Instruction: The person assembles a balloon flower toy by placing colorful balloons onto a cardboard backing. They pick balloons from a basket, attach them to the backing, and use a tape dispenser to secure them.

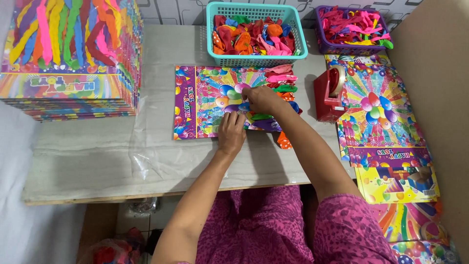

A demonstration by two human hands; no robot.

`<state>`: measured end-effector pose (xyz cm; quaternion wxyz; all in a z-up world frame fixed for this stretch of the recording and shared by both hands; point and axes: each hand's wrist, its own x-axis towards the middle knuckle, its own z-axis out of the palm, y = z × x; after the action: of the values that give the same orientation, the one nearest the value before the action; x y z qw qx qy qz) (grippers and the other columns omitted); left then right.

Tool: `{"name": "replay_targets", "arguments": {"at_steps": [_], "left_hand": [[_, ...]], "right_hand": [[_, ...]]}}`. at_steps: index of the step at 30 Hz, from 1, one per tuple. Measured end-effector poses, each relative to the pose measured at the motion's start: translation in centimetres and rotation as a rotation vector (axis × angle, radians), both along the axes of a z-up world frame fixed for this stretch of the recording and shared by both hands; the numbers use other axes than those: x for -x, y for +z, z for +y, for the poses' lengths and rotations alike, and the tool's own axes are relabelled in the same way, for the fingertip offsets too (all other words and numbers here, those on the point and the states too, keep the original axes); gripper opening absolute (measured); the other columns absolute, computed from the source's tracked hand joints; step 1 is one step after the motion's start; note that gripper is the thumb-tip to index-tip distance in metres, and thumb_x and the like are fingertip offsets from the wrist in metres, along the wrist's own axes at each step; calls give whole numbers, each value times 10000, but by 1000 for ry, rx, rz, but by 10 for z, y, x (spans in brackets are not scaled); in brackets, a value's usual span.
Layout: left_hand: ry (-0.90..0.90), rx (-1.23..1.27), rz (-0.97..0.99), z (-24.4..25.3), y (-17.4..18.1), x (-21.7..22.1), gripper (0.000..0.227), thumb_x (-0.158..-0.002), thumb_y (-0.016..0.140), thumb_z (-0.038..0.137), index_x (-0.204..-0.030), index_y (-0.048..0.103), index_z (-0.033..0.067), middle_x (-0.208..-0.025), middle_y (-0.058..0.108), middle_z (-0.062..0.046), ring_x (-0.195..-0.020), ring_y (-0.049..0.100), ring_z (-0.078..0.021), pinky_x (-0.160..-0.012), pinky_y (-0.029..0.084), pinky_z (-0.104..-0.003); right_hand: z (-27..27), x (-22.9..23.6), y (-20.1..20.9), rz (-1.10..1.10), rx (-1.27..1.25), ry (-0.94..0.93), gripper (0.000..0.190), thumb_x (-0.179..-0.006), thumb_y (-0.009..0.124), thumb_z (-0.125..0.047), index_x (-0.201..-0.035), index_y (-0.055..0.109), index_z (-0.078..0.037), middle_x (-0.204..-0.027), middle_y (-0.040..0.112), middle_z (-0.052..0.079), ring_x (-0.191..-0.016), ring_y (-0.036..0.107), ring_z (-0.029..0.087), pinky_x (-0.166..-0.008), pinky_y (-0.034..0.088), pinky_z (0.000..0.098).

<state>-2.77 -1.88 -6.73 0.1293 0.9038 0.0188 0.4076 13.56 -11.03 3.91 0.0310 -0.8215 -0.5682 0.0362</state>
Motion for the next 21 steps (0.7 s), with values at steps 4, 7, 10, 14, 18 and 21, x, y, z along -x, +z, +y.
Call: {"name": "replay_targets", "arguments": {"at_steps": [4, 7, 10, 14, 18, 21], "left_hand": [[28, 1, -10, 0, 7, 1, 563, -514, 902, -38, -921, 538, 101, -882, 476, -62, -867, 552, -292, -795, 511, -380], [37, -3, -2, 2, 1, 2, 567, -511, 897, -46, -927, 541, 103, -878, 467, -65, -867, 548, -299, -803, 511, -376], [13, 16, 14, 4, -6, 1, 593, -490, 910, -60, -939, 558, 102, -880, 483, -64, -874, 562, -298, -800, 523, -387], [25, 13, 13, 2, -5, -1, 556, -532, 895, -48, -941, 551, 106, -886, 478, -59, -888, 557, -292, -819, 521, -374], [43, 12, 57, 2, -7, 0, 565, -531, 916, -27, -948, 561, 111, -903, 502, -62, -907, 568, -284, -826, 531, -374], [62, 26, 106, 0, -2, 3, 507, -587, 880, -56, -963, 575, 94, -917, 519, -75, -928, 581, -294, -835, 541, -372]], "right_hand": [[1, -6, -7, 209, -75, -30, 268, -879, 641, -151, -1146, 627, -152, -882, 785, 34, -913, 742, 315, -846, 562, 493], [-6, -15, -2, 333, -61, -53, 343, -904, 614, -206, -1240, 584, -142, -1044, 789, 74, -1057, 697, 395, -947, 522, 564], [-14, -25, -11, 236, -34, -115, 381, -852, 636, -277, -1225, 605, -209, -1092, 785, -26, -1105, 696, 328, -1000, 515, 508], [-13, -24, -26, 75, -28, -107, 280, -857, 666, -266, -1136, 683, -248, -1050, 790, -28, -1044, 724, 302, -947, 527, 478], [-3, -11, -33, 133, -60, -117, 229, -897, 697, -274, -1120, 717, -223, -1052, 788, 29, -1024, 730, 332, -918, 542, 484], [-9, -14, -21, 79, -1, -230, 396, -861, 712, -478, -1226, 656, -334, -1197, 740, -29, -1192, 653, 306, -1030, 444, 532]]}}
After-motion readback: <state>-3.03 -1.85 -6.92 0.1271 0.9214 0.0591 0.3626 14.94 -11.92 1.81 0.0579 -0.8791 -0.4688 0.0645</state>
